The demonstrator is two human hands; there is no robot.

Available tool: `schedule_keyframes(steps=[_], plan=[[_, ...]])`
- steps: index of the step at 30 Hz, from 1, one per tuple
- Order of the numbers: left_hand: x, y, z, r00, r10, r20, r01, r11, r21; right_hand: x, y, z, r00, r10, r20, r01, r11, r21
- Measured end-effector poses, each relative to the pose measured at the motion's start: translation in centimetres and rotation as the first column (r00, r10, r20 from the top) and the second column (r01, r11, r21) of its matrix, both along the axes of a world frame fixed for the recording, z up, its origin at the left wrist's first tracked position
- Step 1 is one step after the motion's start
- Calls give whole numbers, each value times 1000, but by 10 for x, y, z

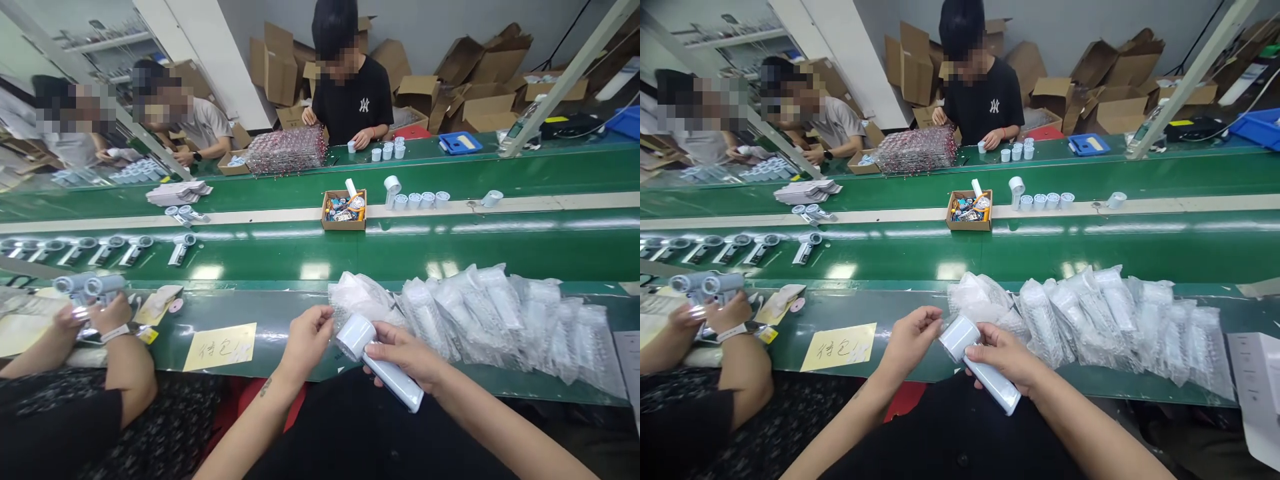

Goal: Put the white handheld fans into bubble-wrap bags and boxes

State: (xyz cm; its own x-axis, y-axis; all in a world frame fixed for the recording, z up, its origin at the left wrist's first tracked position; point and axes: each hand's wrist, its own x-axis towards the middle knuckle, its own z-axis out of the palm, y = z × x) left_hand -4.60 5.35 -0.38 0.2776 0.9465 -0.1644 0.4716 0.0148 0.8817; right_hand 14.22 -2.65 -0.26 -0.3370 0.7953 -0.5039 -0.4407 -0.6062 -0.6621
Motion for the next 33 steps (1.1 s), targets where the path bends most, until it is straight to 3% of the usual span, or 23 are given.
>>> schedule_keyframes(steps=[2, 5, 6, 10, 12, 15, 17, 20, 22, 27, 31, 33], plan=[[0, 3, -2, 990, -82, -113, 88, 995, 49, 3, -8, -3, 999, -10, 53, 12, 1000, -26], [4, 5, -3, 934, -326, -146, 322, 945, -49, 7, -14, -3, 995, -52, 80, 56, 997, -54], [7, 5, -3, 929, -347, -131, 339, 938, -78, 8, -15, -2, 994, -64, 87, 70, 996, -60], [17, -1, 2, 995, -98, 26, 100, 993, -59, 8, -14, -4, 991, -92, 92, 101, 991, -89], [20, -8, 5, 988, -140, 64, 135, 988, 78, 6, -13, -6, 989, -130, 72, 137, 986, -100], [17, -15, 5, 947, -317, -52, 311, 867, 389, 4, -14, -7, 968, -247, 44, 250, 962, -105], [12, -15, 1, 947, -302, -112, 315, 794, 519, 3, -15, -6, 959, -283, 31, 285, 951, -122], [8, -10, -2, 971, -197, -136, 239, 760, 605, 4, -18, -1, 970, -243, -12, 239, 961, -137], [9, -10, 2, 971, -198, -131, 236, 748, 620, 6, -19, 2, 969, -244, -29, 239, 964, -117], [11, -22, 2, 927, -367, -77, 325, 685, 652, 7, -19, 8, 945, -328, -18, 324, 941, -100], [13, -33, -7, 925, -371, -80, 351, 755, 554, 5, -20, 9, 916, -402, 22, 399, 901, -170], [21, -37, -4, 873, -484, -54, 453, 764, 459, 3, -18, 8, 903, -428, 16, 426, 892, -151]])
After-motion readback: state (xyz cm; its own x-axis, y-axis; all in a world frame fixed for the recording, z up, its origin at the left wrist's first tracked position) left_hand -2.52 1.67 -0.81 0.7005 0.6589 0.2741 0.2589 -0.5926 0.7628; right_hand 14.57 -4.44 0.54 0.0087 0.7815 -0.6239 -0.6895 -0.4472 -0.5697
